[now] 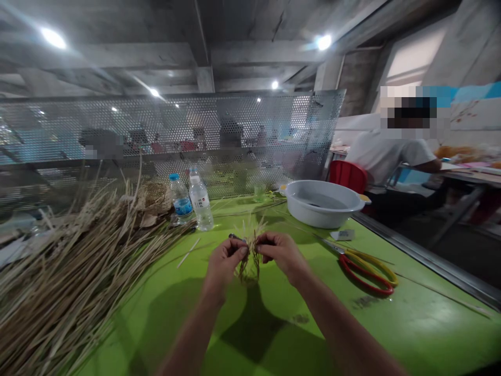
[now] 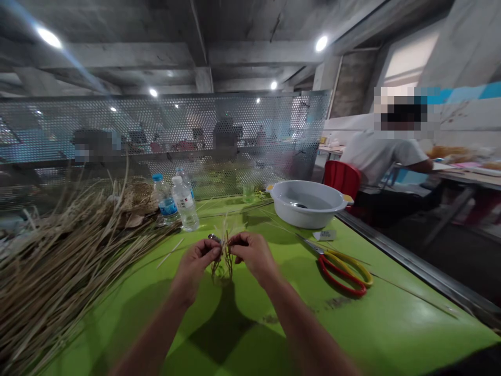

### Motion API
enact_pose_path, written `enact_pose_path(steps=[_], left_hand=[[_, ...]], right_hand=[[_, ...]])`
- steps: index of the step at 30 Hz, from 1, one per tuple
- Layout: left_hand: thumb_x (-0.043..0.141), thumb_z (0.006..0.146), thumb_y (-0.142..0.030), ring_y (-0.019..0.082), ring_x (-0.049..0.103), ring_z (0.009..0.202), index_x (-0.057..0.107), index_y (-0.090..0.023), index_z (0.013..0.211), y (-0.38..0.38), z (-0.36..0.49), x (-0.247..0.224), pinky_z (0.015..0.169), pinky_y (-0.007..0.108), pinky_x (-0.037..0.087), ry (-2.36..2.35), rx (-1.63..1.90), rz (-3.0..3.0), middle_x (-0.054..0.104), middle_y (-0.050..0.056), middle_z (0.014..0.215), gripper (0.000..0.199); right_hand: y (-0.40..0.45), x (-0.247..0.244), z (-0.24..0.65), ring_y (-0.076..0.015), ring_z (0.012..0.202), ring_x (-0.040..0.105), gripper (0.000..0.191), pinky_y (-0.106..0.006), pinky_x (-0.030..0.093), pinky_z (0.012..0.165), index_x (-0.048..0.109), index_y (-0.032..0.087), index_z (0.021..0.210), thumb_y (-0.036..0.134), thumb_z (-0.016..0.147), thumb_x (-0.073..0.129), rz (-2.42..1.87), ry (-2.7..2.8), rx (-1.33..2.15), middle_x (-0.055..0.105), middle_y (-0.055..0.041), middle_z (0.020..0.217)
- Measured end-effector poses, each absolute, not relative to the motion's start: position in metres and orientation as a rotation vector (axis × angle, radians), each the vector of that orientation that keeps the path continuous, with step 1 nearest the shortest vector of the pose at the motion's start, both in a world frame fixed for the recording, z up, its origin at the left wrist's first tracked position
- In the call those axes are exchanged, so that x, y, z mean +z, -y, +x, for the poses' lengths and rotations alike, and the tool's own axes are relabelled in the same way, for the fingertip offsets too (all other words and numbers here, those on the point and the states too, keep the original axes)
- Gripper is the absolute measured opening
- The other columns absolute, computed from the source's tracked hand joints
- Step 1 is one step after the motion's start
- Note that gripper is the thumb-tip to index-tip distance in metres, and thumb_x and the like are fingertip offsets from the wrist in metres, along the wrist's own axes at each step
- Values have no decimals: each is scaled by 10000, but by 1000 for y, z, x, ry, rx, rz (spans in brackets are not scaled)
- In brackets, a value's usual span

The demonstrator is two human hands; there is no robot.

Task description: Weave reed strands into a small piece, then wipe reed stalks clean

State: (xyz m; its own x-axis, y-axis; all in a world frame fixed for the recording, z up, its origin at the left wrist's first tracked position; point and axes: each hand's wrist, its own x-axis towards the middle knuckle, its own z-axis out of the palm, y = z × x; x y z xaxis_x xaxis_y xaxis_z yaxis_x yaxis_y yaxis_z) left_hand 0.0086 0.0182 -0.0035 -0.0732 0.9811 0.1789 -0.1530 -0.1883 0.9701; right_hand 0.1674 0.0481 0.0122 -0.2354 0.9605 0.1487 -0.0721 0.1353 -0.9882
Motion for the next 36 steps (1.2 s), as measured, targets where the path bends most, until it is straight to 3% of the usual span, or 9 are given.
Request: enact_pose_path(steps=[18, 36], left_hand=[[769, 635, -330, 120, 521, 643, 669, -153, 731, -17, 17, -3, 628, 237, 412, -1095, 1464, 1207, 609, -5, 668, 225], [768, 623, -286, 124, 529, 639, 670, -158, 714, -17, 20, -5, 614, 239, 417, -1087, 1477, 1197, 615, -4, 655, 185]], right_hand=[[-51, 9, 175, -111, 465, 522, 91, -232, 450, 469, 636, 180, 610, 163, 588, 549, -1015, 1640, 1175, 562, 32, 528], [-50, 12, 181, -114, 475, 551, 111, -238, 456, 490, 629, 178, 653, 157, 602, 533, -1032, 1654, 1312, 591, 24, 563]])
